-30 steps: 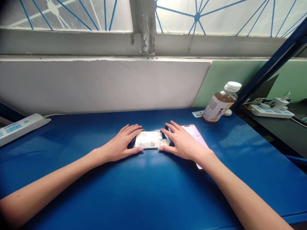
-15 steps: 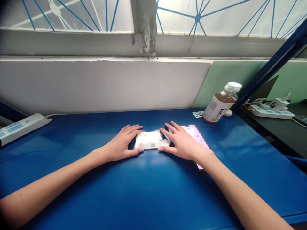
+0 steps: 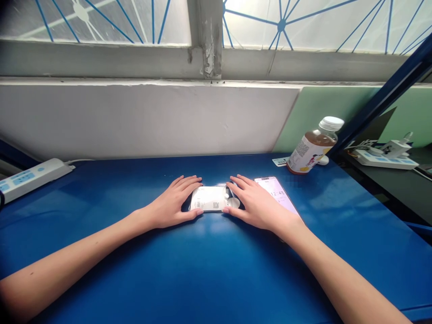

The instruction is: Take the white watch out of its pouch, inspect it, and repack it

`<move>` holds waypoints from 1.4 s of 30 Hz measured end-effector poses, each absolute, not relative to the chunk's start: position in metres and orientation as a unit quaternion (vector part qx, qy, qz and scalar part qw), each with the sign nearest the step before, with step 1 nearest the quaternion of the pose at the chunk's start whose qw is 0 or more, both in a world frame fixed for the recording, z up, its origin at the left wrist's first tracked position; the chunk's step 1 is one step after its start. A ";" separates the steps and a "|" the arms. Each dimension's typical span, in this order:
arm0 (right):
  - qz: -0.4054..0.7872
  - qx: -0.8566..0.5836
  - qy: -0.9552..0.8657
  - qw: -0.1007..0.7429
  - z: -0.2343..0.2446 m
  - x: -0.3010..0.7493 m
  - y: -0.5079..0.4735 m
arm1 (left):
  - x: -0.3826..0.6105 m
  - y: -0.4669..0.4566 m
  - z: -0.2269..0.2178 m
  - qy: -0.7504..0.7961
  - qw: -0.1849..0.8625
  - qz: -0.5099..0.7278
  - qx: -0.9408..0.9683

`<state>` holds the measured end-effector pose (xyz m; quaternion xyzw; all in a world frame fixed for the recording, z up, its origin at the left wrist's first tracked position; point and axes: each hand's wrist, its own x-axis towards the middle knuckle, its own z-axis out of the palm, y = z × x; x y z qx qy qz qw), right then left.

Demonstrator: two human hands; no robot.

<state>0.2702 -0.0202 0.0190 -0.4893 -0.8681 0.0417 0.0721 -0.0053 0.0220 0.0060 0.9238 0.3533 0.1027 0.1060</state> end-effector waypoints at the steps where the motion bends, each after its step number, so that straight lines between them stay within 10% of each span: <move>1: 0.042 -0.486 -0.869 0.078 0.019 0.268 -0.021 | -0.006 0.022 0.006 0.352 0.104 0.103 0.925; 42: 0.073 -0.518 -0.845 0.112 0.009 0.246 -0.021 | -0.006 0.025 0.001 0.352 0.113 0.135 0.919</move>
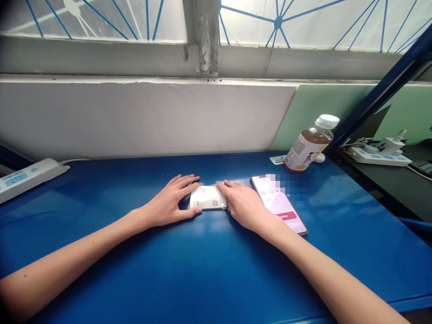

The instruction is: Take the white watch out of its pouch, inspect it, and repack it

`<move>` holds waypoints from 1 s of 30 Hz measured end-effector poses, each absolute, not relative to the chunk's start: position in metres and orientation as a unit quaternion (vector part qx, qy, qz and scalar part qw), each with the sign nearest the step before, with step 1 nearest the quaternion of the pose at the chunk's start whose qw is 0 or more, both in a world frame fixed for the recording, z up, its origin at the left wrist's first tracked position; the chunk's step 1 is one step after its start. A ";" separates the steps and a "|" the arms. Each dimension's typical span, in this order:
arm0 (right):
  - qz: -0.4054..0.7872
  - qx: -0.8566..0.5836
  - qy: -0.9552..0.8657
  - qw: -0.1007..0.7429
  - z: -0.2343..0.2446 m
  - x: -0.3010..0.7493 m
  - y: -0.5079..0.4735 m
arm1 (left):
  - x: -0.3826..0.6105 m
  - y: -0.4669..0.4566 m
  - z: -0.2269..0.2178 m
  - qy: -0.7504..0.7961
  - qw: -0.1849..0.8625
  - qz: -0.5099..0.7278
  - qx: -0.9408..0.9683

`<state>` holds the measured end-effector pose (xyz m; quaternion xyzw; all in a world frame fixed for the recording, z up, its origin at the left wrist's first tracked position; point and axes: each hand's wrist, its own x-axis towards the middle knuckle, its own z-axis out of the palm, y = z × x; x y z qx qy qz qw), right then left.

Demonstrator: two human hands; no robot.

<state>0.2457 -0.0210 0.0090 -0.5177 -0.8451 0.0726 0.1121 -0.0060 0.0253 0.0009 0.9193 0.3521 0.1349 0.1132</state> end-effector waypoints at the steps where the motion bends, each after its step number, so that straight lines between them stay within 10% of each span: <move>1: 0.082 -0.520 -0.842 0.118 0.008 0.246 -0.021 | -0.006 0.025 0.001 0.352 0.112 0.133 0.919; 30: 0.141 -0.516 -0.808 0.249 -0.008 0.240 -0.019 | -0.002 0.022 0.003 0.366 0.091 0.134 0.916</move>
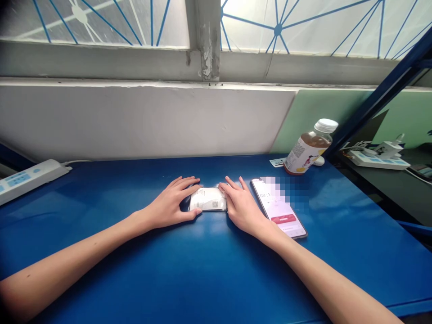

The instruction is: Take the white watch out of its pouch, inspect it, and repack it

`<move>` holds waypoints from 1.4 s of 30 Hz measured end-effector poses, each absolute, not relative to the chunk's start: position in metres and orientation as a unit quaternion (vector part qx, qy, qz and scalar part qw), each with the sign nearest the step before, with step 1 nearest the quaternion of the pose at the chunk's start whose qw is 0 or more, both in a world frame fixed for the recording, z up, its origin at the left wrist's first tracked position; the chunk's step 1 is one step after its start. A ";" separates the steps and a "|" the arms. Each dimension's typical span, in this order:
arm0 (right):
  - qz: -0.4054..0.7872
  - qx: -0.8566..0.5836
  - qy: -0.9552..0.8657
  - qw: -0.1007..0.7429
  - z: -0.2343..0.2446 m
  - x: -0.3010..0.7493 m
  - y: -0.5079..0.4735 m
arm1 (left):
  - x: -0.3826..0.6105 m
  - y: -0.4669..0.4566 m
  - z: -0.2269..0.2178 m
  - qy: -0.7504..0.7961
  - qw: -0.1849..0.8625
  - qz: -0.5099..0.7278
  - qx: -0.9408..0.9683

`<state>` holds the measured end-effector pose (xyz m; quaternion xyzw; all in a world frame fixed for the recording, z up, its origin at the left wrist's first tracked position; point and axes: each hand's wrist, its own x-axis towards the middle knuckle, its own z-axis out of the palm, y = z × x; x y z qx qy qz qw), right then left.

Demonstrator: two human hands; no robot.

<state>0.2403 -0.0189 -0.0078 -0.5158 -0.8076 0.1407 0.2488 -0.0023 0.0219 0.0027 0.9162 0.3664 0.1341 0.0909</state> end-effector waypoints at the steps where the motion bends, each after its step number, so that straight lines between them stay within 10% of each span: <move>1: 0.137 -0.522 -0.803 0.253 -0.009 0.239 -0.020 | -0.002 0.022 0.003 0.367 0.091 0.136 0.916; 20: 0.210 -0.563 -0.715 0.357 -0.017 0.235 -0.025 | 0.000 0.020 0.003 0.369 0.086 0.139 0.915; 32: -0.063 -0.507 -0.821 0.255 -0.011 0.247 -0.019 | -0.001 0.018 0.003 0.388 0.082 0.162 0.904; 42: 0.089 -0.492 -0.818 0.285 -0.006 0.240 -0.027 | -0.005 0.019 0.001 0.346 0.075 0.138 0.925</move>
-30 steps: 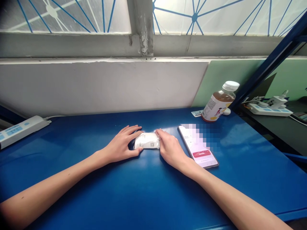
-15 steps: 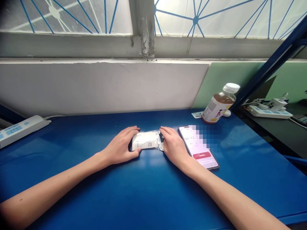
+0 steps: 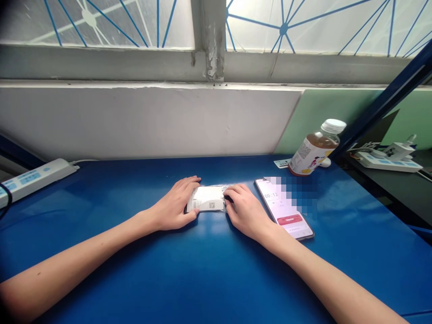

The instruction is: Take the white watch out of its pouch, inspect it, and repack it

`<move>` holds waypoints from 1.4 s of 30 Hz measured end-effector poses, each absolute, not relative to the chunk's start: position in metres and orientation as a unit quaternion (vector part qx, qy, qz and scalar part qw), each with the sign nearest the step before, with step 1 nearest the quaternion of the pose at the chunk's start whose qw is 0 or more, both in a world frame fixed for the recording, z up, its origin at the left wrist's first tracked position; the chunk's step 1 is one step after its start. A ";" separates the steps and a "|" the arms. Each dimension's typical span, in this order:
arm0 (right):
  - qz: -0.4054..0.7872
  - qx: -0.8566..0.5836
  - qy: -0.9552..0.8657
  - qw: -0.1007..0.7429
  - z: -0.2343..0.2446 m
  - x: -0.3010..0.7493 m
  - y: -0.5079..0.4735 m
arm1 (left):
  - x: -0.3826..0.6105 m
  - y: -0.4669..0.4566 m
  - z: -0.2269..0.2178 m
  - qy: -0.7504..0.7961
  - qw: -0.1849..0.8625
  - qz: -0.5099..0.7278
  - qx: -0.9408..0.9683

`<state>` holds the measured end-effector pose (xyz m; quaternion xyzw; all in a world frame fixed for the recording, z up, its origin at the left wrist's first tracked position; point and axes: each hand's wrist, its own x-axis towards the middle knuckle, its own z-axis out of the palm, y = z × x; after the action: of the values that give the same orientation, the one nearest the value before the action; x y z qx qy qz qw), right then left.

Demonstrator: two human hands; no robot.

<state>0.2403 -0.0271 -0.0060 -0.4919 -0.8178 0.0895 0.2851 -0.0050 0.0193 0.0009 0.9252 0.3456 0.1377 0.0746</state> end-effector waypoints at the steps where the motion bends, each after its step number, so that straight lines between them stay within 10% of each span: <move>1: 0.103 -0.495 -0.813 0.289 -0.007 0.241 -0.027 | -0.005 0.019 0.001 0.343 0.074 0.135 0.927; 42: 0.021 -0.416 -0.879 0.233 -0.007 0.244 -0.018 | -0.003 0.018 -0.001 0.319 0.126 0.223 0.912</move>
<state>0.2445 -0.0177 -0.0066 -0.4161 -0.8786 0.0207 0.2335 -0.0026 0.0184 -0.0010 0.9125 0.3192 0.2231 0.1255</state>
